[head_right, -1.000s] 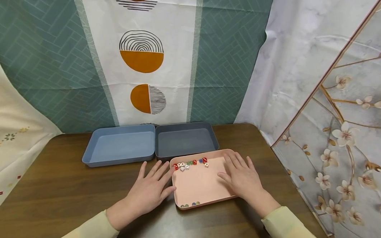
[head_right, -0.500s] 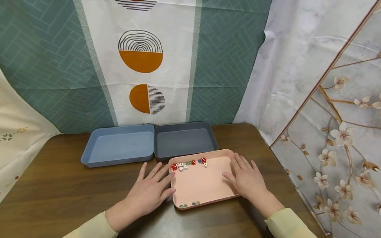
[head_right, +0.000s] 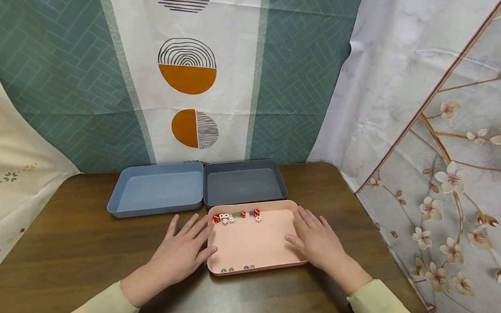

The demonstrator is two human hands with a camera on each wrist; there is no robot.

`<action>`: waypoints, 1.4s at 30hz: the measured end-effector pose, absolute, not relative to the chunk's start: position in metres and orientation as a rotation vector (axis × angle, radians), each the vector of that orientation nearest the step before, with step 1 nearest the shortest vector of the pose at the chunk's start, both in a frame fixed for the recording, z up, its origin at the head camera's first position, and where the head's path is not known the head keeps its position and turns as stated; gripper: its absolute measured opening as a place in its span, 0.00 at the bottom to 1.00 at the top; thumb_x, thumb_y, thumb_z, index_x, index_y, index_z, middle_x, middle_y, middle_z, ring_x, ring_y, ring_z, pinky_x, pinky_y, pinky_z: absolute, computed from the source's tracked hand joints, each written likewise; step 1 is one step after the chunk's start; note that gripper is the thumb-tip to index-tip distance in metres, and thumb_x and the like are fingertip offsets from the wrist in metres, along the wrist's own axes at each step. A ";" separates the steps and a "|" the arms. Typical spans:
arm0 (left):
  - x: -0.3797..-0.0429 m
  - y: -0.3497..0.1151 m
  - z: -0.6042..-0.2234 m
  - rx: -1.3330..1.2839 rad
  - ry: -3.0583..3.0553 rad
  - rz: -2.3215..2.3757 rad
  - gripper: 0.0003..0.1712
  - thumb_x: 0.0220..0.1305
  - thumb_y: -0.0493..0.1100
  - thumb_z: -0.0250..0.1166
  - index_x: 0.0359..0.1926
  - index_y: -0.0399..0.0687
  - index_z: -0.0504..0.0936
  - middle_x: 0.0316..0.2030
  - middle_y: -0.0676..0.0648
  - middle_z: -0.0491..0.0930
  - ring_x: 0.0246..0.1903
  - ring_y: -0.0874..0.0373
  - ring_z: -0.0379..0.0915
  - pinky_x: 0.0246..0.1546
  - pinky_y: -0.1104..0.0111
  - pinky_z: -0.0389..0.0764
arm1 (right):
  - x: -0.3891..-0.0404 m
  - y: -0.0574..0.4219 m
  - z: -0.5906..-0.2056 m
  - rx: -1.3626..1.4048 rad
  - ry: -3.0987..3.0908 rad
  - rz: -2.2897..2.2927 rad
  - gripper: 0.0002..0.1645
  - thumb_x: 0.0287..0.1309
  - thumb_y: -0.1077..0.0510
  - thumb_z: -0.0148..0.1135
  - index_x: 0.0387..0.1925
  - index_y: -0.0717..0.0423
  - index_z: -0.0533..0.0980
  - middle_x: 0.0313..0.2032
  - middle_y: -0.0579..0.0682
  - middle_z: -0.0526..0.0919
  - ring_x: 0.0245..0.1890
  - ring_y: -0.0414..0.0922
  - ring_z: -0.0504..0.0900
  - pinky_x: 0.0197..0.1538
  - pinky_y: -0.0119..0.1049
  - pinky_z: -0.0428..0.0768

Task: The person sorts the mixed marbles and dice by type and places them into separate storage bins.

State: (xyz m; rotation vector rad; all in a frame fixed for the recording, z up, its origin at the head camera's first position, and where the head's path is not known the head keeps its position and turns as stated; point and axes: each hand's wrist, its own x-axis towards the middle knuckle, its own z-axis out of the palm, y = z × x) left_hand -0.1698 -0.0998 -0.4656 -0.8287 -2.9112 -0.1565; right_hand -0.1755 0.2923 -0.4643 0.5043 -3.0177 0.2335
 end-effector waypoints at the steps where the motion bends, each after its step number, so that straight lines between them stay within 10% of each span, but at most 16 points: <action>1: -0.170 -0.102 -0.466 -0.821 -2.923 -0.157 0.39 0.85 0.69 0.54 0.80 0.49 0.76 0.84 0.42 0.63 0.83 0.39 0.58 0.79 0.28 0.48 | -0.175 0.291 -0.465 0.522 -3.017 0.252 0.49 0.81 0.34 0.59 0.83 0.65 0.64 0.83 0.65 0.63 0.82 0.65 0.64 0.78 0.72 0.61; 26: -0.151 -0.150 -0.464 -0.930 -2.974 -0.467 0.53 0.73 0.77 0.64 0.86 0.52 0.68 0.84 0.35 0.60 0.85 0.33 0.48 0.79 0.28 0.40 | -0.148 0.295 -0.460 0.861 -3.121 0.681 0.70 0.60 0.27 0.77 0.89 0.56 0.56 0.88 0.64 0.44 0.86 0.69 0.47 0.76 0.76 0.61; 42: -0.144 -0.161 -0.477 -0.904 -2.909 -0.438 0.54 0.70 0.78 0.67 0.87 0.59 0.66 0.82 0.38 0.65 0.85 0.34 0.48 0.80 0.29 0.40 | -0.152 0.274 -0.469 0.958 -2.969 0.608 0.65 0.67 0.26 0.70 0.89 0.56 0.55 0.87 0.65 0.49 0.86 0.67 0.51 0.82 0.65 0.53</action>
